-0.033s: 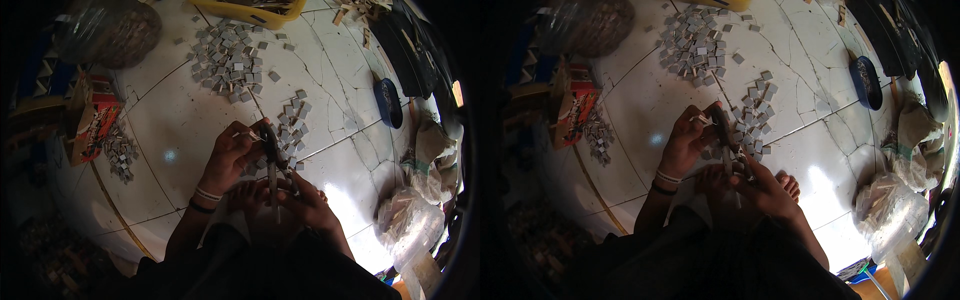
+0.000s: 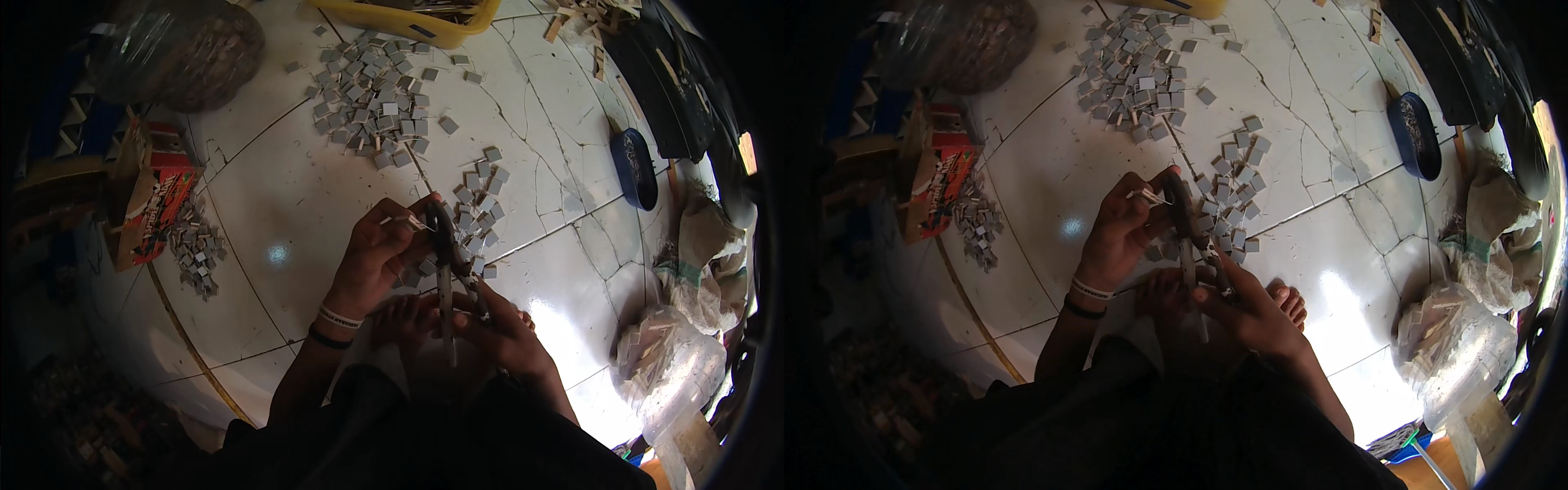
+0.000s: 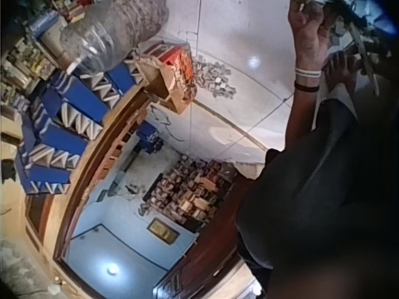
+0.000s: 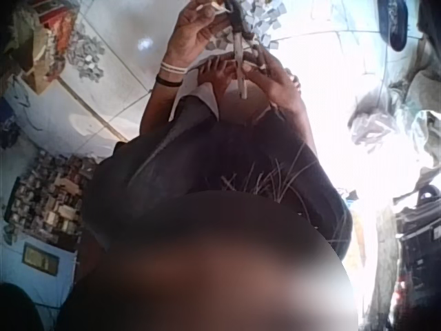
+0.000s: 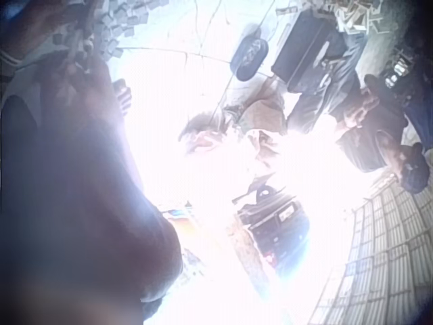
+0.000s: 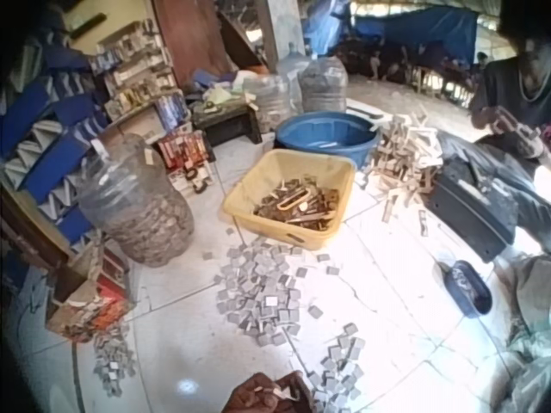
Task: The person sits on the floor and repeatedly picks up small grey matchbox bodies and wooden matchsticks. Using pliers, they insert a matchstick into each box body and place the assembled unit on the floor. Another person works nearby with similar materials.
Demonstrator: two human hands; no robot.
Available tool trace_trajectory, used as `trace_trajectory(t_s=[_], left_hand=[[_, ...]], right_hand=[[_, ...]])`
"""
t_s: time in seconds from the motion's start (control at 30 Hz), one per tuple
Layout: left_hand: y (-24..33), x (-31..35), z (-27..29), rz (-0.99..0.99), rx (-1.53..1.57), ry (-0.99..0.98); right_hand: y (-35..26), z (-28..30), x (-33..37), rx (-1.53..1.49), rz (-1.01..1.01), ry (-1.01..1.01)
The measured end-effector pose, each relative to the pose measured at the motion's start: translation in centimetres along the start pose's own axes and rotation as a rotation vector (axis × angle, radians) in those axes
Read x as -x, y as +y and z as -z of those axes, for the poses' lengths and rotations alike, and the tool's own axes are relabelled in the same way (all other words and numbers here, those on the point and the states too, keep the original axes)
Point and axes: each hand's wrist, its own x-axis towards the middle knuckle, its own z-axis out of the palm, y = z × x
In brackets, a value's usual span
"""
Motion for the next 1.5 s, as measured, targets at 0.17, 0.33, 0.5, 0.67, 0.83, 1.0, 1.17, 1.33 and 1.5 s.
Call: trace_trajectory(t_s=[0.17,0.33,0.5,0.67,0.83,1.0,1.17,1.33,1.5], left_hand=[[0.2,0.0,-0.2,0.008,0.009,-0.002],[0.2,0.1,-0.4,0.015,-0.014,0.018],[0.1,0.1,-0.4,0.006,-0.018,0.022],[-0.2,0.2,0.0,0.003,-0.008,0.055],[-0.8,0.4,0.9,0.004,-0.011,0.01],[-1.8,0.4,1.2,0.055,-0.069,0.026],[-1.9,-0.3,0.7,0.074,-0.062,-0.008],[-1.7,-0.6,0.8,0.0,-0.11,-0.02],[-0.5,-0.7,1.7,0.067,-0.616,0.152]], right_hand=[[-0.9,0.0,0.2,-0.1,-0.094,-0.033],[-0.9,-0.2,0.2,-0.051,-0.096,0.006],[-0.2,-0.3,0.1,-0.037,-0.056,0.037],[0.6,0.5,-0.5,0.016,-0.204,-0.012],[1.6,0.3,-0.3,0.05,-0.375,0.123],[3.9,0.0,-1.6,0.099,-0.359,0.208],[5.0,0.5,-2.7,0.187,-0.208,0.132],[4.9,0.4,-3.0,0.619,-0.008,0.39],[5.0,1.3,-2.4,0.501,-0.048,0.529]])
